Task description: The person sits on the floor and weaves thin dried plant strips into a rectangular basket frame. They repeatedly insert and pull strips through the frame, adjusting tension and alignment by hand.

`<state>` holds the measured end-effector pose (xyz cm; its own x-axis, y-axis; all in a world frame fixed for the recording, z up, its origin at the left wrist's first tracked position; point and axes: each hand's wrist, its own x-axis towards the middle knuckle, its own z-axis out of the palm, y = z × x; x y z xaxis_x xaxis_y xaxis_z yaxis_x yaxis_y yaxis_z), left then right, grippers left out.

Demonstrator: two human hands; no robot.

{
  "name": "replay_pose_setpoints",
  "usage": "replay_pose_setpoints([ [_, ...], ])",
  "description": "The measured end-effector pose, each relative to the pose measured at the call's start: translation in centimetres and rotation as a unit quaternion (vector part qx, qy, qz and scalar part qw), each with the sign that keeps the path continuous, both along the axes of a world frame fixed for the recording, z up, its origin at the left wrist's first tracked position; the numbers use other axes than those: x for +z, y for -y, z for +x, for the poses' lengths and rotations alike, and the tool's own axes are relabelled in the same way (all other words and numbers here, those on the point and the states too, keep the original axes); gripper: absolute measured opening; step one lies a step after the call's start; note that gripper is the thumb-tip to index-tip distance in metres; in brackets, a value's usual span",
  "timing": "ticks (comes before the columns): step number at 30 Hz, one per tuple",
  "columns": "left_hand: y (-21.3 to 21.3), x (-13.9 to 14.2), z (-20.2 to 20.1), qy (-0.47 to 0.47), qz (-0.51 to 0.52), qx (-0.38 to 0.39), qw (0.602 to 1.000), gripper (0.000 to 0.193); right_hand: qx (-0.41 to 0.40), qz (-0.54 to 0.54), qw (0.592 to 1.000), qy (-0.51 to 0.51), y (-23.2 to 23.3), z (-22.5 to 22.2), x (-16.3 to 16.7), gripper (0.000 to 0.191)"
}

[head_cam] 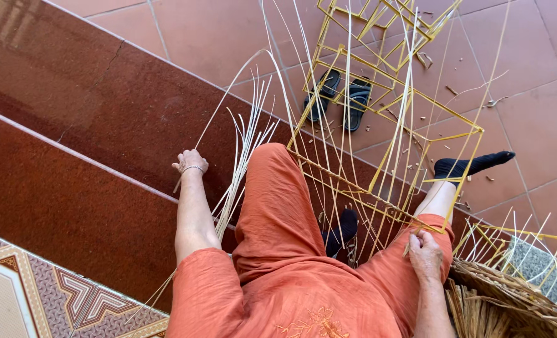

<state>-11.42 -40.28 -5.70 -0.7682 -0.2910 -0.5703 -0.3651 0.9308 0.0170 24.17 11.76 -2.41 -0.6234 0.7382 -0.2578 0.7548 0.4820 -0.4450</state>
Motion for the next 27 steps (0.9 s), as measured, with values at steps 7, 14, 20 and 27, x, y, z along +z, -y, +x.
replay_pose_setpoints([
  [7, 0.7, 0.7, -0.1, -0.343, 0.527, 0.263, 0.732, 0.037, 0.006, -0.006, 0.999, -0.042, -0.1, 0.9, 0.3, 0.028],
  [14, -2.8, 11.3, 3.6, -0.29, 0.78, 0.205, 0.515, 0.035, -0.008, -0.067, 0.989, -0.131, -0.8, 4.2, -0.4, 0.025],
  [20, -16.9, 19.5, 11.7, -0.106, 0.822, -0.011, 0.559, 0.035, -0.055, -0.149, 0.965, -0.208, -1.3, 8.2, -1.7, 0.021],
  [27, -36.6, 14.8, 20.6, -0.015, 0.797, -0.199, 0.57, 0.012, -0.03, -0.062, 0.969, -0.238, -1.7, 11.4, -2.8, 0.013],
])
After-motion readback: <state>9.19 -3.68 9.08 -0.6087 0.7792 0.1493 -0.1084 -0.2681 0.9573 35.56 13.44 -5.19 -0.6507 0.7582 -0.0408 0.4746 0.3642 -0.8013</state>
